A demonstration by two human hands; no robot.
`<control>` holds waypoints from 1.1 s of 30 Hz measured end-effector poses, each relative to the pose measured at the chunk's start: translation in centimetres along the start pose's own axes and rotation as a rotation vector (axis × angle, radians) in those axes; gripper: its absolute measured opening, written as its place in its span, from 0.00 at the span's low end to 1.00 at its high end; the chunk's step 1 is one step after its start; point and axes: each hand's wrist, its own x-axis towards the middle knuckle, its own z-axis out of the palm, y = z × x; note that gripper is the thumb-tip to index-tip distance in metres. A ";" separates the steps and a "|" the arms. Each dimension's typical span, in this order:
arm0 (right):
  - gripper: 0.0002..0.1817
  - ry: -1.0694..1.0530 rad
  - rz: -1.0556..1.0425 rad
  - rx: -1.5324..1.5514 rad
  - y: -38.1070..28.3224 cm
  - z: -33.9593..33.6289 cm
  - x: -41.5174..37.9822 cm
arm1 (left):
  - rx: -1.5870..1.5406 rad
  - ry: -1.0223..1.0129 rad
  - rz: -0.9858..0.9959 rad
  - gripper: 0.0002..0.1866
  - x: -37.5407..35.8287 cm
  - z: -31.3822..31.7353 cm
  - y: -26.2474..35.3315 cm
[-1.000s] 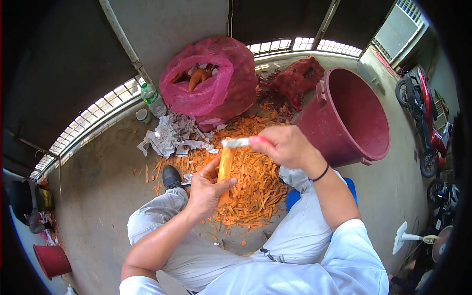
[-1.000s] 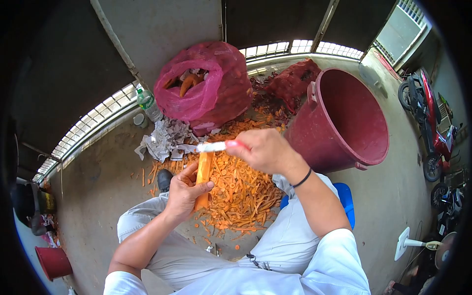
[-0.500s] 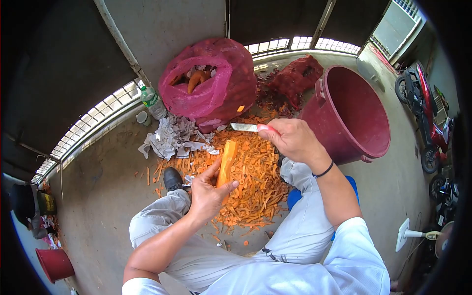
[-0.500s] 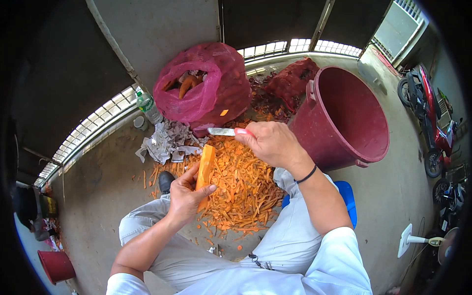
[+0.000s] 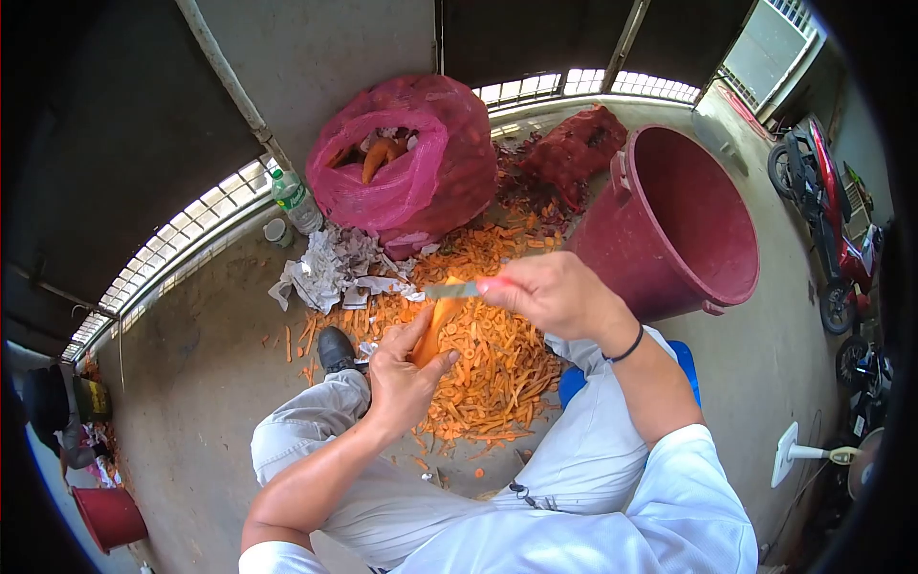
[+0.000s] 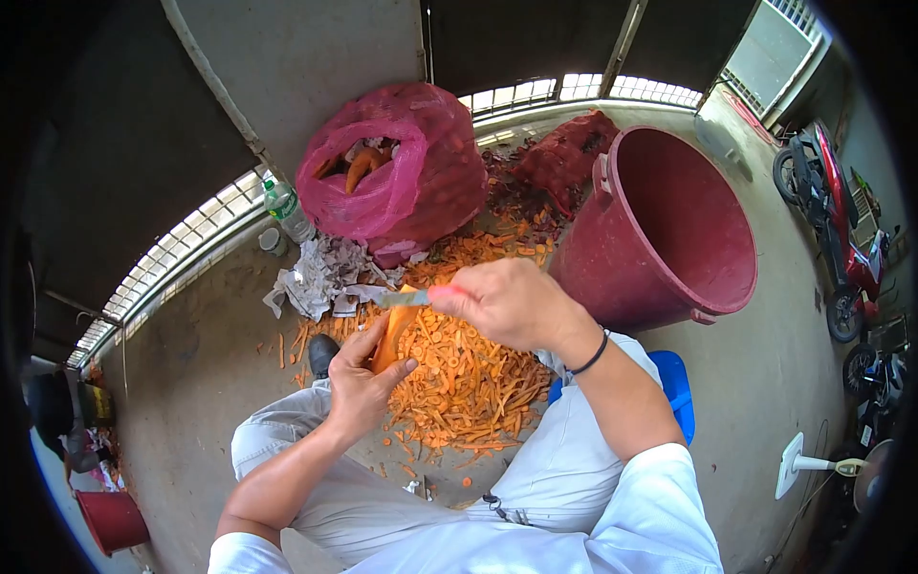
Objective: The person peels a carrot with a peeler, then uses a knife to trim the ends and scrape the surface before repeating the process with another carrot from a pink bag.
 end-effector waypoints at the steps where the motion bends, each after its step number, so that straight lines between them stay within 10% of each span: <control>1: 0.23 -0.045 0.019 -0.030 0.1 0.3 0.0 | 0.003 -0.001 -0.002 0.37 0.0 0.0 0.1; 6: 0.24 0.106 0.303 -0.150 4.5 -1.1 0.5 | 0.022 0.036 0.064 0.37 -0.1 -0.2 0.2; 16: 0.22 -0.160 0.271 0.884 2.5 4.5 0.8 | -0.028 -0.143 -0.053 0.31 -0.1 0.5 0.6; 20: 0.24 -0.208 0.268 1.112 3.2 4.6 0.9 | -0.607 -0.278 -0.255 0.30 0.0 0.3 0.4; 24: 0.20 -0.062 0.224 1.092 2.5 4.5 1.2 | -0.661 -0.261 -0.308 0.28 0.1 -0.3 1.6; 26: 0.24 0.040 0.023 0.158 1.9 3.0 1.0 | -0.726 -0.193 -0.326 0.28 0.3 -0.4 1.6; 33: 0.20 -0.087 -0.091 0.041 -0.8 4.1 0.0 | -0.801 -0.038 -0.303 0.31 0.6 -0.7 1.5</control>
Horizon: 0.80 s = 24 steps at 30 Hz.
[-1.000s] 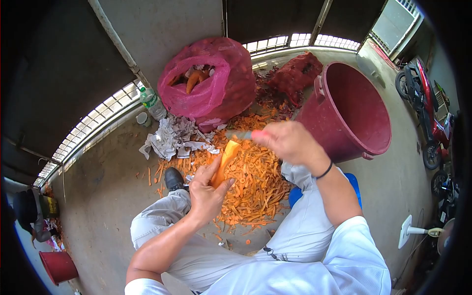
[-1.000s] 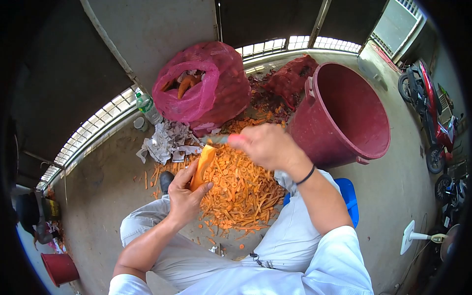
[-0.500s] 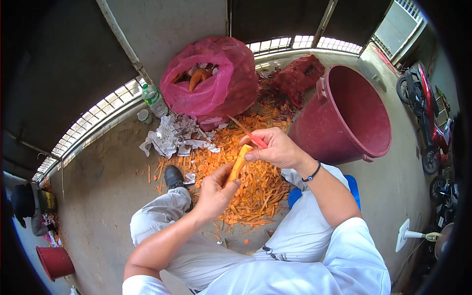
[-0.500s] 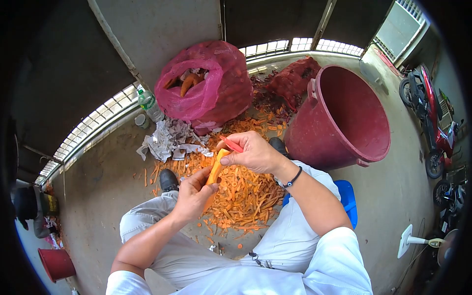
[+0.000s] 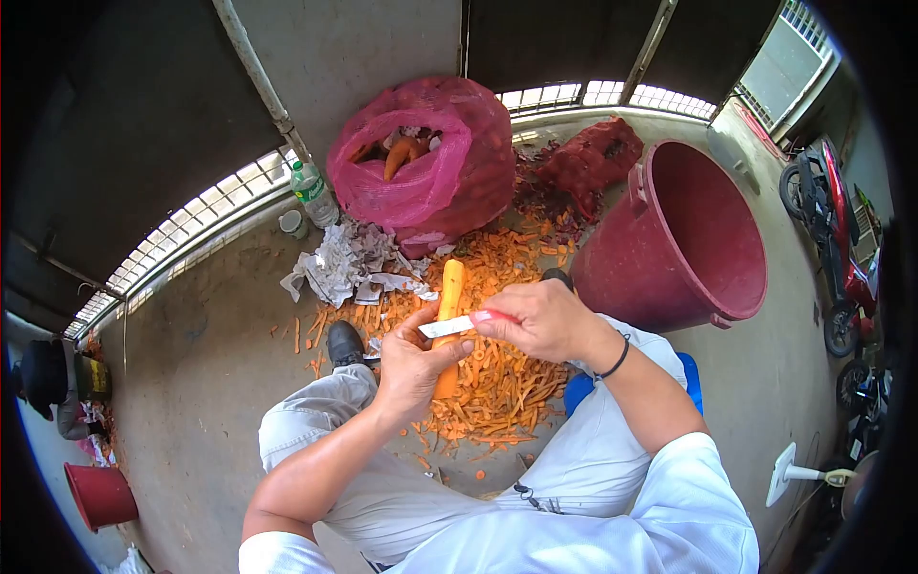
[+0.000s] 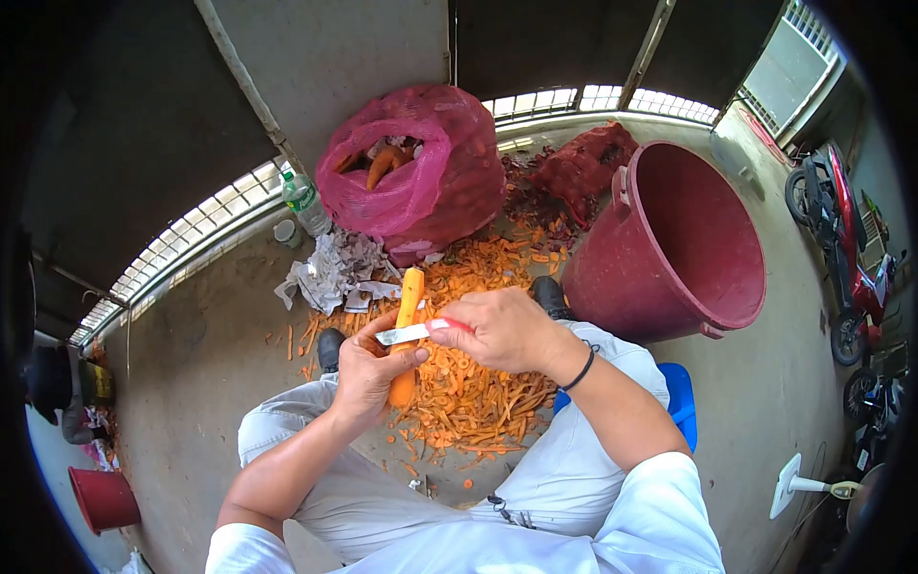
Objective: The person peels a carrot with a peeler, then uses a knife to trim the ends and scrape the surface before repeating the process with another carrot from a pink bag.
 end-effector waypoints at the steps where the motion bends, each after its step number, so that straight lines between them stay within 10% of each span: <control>1: 0.20 -0.021 -0.003 0.008 -0.3 0.3 -0.1 | 0.000 -0.001 -0.002 0.31 -0.1 0.1 0.1; 24: 0.20 0.198 -0.078 -0.212 -0.3 -0.4 0.1 | -0.076 -0.026 -0.049 0.25 -0.8 1.0 1.6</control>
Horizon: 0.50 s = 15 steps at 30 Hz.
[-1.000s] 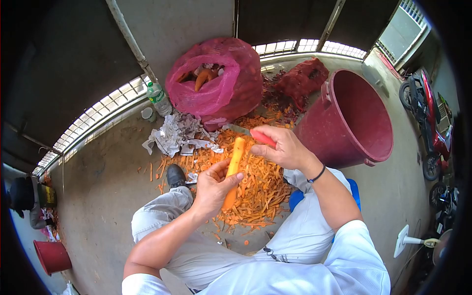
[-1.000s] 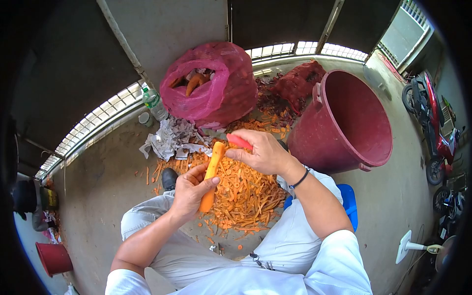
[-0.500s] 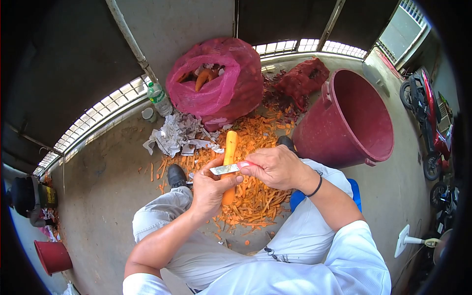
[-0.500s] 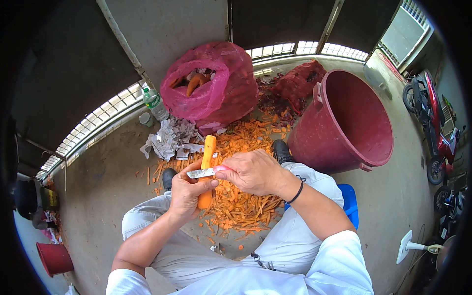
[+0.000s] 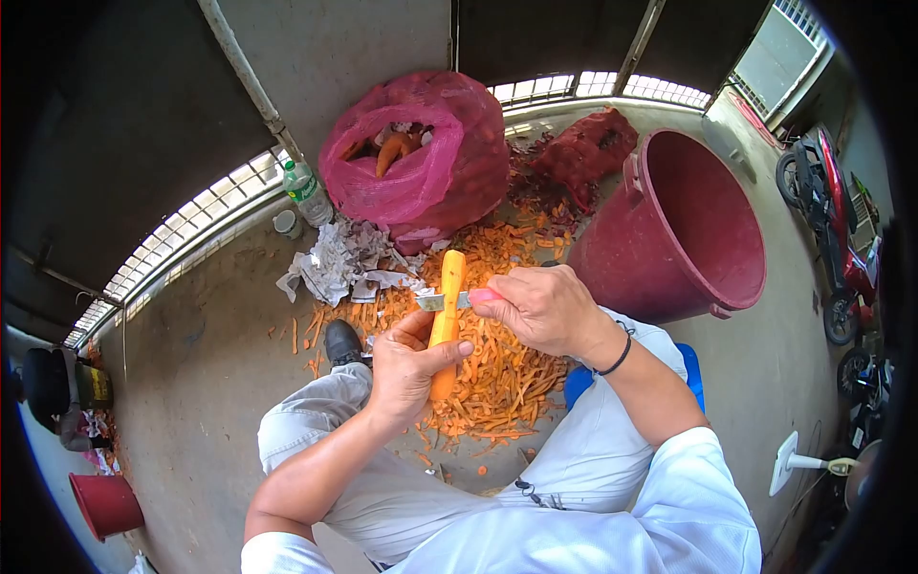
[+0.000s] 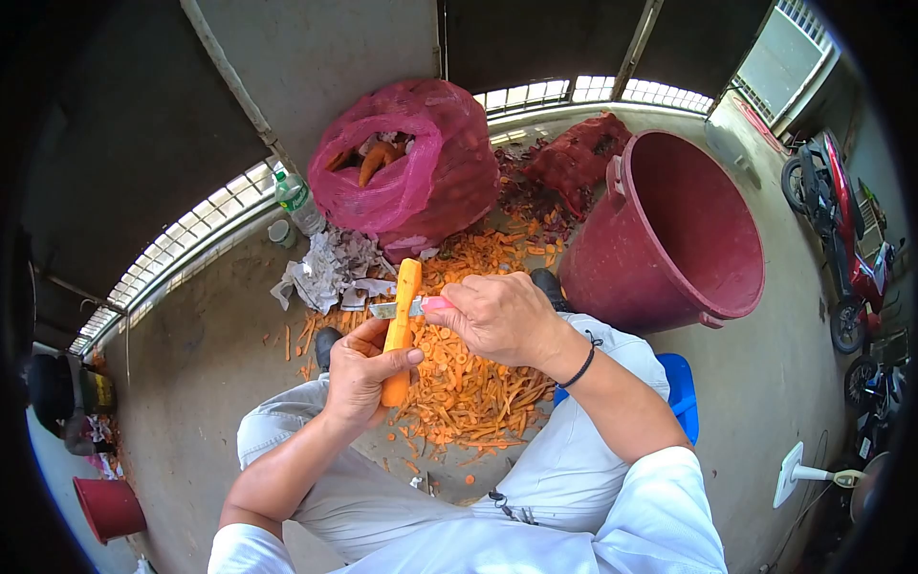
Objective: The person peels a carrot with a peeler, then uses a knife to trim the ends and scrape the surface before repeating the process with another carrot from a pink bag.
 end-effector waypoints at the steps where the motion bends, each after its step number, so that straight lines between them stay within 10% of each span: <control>1: 0.20 0.022 -0.001 -0.008 0.0 0.0 0.1 | 0.000 0.001 0.000 0.25 0.0 -0.1 -0.1; 15: 0.23 0.075 0.310 -0.109 4.4 -1.5 0.6 | 0.000 -0.023 -0.039 0.35 -0.5 -0.7 -0.7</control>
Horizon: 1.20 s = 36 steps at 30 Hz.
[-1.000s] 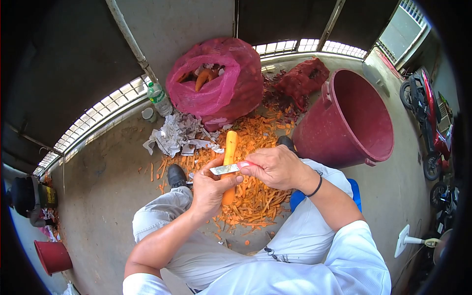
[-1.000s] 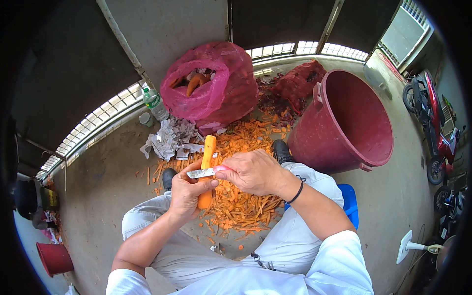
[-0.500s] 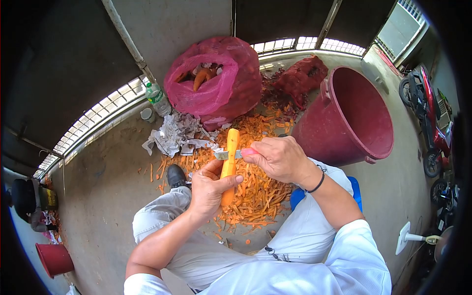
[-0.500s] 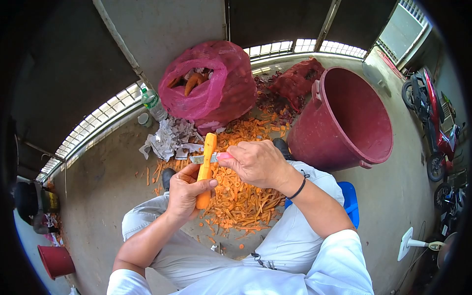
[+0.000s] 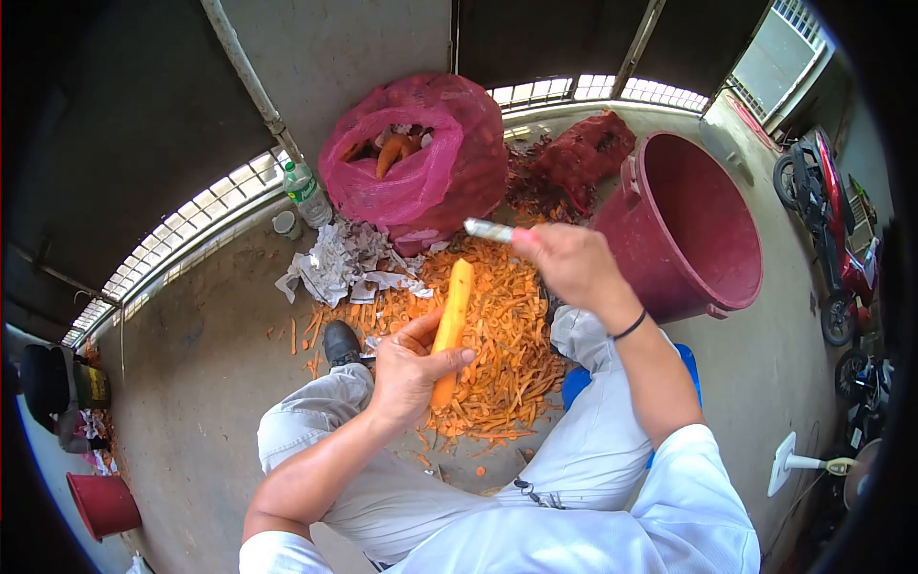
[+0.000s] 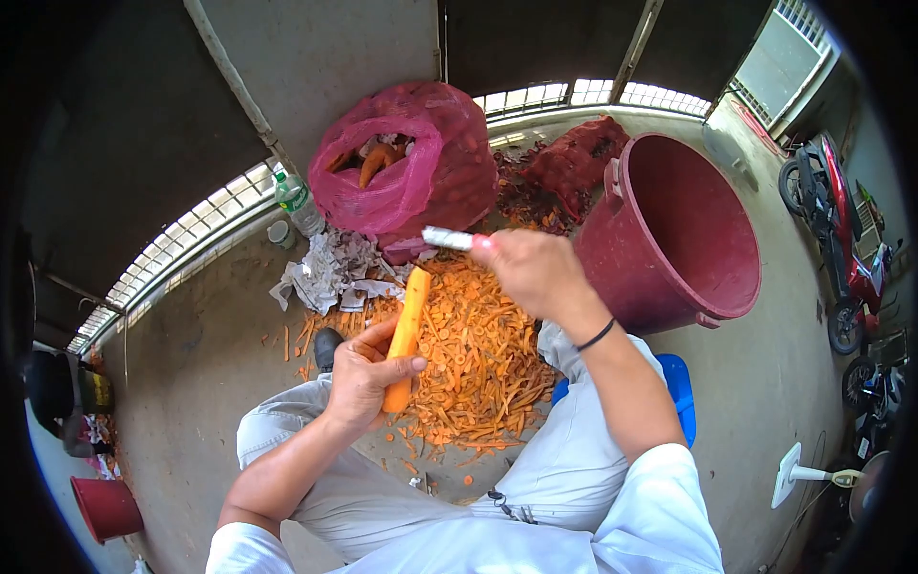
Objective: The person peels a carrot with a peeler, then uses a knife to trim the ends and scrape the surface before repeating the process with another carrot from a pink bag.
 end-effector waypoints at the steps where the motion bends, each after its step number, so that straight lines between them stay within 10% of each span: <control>1: 0.24 0.016 0.069 0.063 0.8 -0.6 0.2 | 0.001 -0.006 0.003 0.35 0.1 0.0 0.1; 9: 0.20 -0.118 0.240 0.543 -2.3 3.9 -1.0 | 0.325 -0.038 0.111 0.37 0.9 -0.6 -1.4; 11: 0.13 -0.110 0.300 1.052 -2.0 5.6 -1.2 | 0.288 -0.051 0.087 0.36 0.7 -0.3 -1.3; 36: 0.10 -0.024 0.434 1.017 2.9 3.9 -0.1 | -0.327 -0.163 -0.244 0.27 0.8 -1.0 0.4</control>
